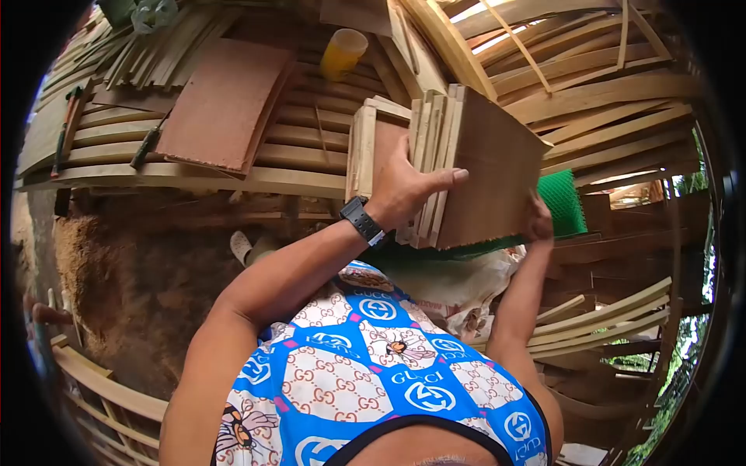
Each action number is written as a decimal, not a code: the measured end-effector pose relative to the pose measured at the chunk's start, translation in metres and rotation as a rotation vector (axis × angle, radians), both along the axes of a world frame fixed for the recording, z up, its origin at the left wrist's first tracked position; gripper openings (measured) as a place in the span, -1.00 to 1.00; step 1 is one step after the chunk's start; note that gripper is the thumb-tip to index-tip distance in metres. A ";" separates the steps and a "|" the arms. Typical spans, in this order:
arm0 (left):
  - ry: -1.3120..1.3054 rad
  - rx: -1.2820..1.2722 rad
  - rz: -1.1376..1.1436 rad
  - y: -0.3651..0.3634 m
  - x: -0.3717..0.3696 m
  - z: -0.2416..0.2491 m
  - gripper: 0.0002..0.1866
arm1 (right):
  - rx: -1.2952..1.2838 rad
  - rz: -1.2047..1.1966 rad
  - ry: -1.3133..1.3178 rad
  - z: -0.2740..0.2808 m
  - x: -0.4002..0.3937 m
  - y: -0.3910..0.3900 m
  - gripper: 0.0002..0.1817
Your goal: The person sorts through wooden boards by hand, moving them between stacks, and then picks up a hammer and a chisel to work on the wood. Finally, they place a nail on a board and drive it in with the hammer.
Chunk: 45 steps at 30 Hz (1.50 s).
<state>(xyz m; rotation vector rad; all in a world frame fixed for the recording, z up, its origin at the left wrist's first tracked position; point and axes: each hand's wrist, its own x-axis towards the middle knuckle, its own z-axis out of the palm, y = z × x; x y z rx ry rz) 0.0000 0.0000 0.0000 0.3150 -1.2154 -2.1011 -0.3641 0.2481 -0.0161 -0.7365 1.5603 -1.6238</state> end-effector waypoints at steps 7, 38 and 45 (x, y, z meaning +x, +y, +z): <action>0.145 0.198 -0.138 0.001 0.020 0.011 -0.09 | -0.208 0.014 -0.033 -0.009 -0.058 0.083 -0.41; -0.109 -0.562 -0.287 0.063 0.024 0.018 0.20 | -0.232 -0.629 -0.129 -0.103 0.146 0.148 -0.43; -0.173 -0.552 -0.475 0.070 0.052 0.021 0.15 | -0.197 -0.776 -0.189 -0.122 0.250 0.175 -0.44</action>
